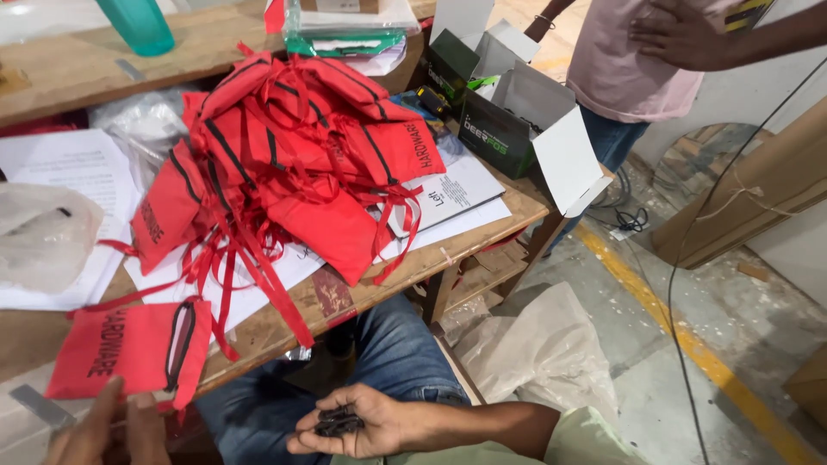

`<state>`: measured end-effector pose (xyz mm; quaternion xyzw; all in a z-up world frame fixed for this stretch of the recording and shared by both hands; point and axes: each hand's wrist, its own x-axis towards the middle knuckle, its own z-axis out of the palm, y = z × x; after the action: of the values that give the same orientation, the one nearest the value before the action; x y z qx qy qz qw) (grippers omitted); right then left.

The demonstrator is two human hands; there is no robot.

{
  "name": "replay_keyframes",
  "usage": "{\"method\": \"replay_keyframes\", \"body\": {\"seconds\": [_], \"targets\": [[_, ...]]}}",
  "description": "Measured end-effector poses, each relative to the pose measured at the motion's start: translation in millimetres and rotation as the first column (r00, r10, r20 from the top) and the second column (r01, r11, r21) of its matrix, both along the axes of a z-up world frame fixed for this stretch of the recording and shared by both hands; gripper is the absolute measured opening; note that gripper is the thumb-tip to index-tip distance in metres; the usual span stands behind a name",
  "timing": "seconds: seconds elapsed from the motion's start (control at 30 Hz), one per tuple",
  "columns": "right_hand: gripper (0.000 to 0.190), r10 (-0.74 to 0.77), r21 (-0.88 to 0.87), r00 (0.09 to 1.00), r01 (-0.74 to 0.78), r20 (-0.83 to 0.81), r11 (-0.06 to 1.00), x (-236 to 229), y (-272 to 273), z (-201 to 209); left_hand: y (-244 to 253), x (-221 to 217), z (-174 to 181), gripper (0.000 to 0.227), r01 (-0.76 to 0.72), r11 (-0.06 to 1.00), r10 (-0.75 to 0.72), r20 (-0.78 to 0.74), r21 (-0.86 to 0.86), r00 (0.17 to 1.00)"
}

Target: Organizing small metal hardware components and placing them into red fabric pouches.

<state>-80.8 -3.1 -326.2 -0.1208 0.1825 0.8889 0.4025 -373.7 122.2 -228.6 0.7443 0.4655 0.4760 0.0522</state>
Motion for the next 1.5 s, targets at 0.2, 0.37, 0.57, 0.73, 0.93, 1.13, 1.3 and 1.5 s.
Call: {"method": "replay_keyframes", "body": {"seconds": [0.2,0.37,0.57,0.73,0.93,1.13,1.3,1.5], "targets": [[0.033,-0.056,0.017,0.993,0.054,0.103,0.998,-3.1,-8.3,24.8,0.0,-4.2,36.8,0.040,-0.182,0.958,0.261,-0.417,0.220,0.870],[0.032,-0.055,0.016,0.990,0.054,0.131,0.998,-7.2,-13.4,50.5,-23.5,7.3,39.5,0.036,-0.249,0.950,0.305,-0.376,0.190,0.875],[0.021,-0.166,0.251,0.938,0.089,0.305,0.964,-9.7,2.2,111.9,-41.7,26.5,89.7,0.032,-0.315,0.946,0.281,-0.280,-0.084,0.918],[0.027,-0.191,0.033,0.948,0.188,0.253,0.982,-24.2,58.6,151.0,-35.8,17.6,80.6,0.039,-0.385,0.917,0.364,-0.174,-0.102,0.915],[0.034,-0.324,0.257,0.922,0.267,0.212,0.929,-28.8,107.6,156.4,-12.0,29.3,71.0,0.035,-0.288,0.949,0.269,-0.145,-0.131,0.952],[0.047,-0.337,0.295,0.921,0.273,0.193,0.915,-26.8,135.9,147.0,24.9,59.1,65.3,0.031,-0.169,0.978,0.147,-0.174,-0.124,0.974],[0.043,-0.323,0.283,0.923,0.259,0.208,0.924,-39.2,155.9,144.8,37.4,67.5,60.5,0.015,-0.228,0.957,0.184,-0.233,-0.178,0.955],[0.045,-0.290,0.254,0.933,0.234,0.212,0.938,-54.0,179.3,130.5,33.8,66.3,67.4,0.011,-0.204,0.959,0.176,-0.153,-0.196,0.972]]}}
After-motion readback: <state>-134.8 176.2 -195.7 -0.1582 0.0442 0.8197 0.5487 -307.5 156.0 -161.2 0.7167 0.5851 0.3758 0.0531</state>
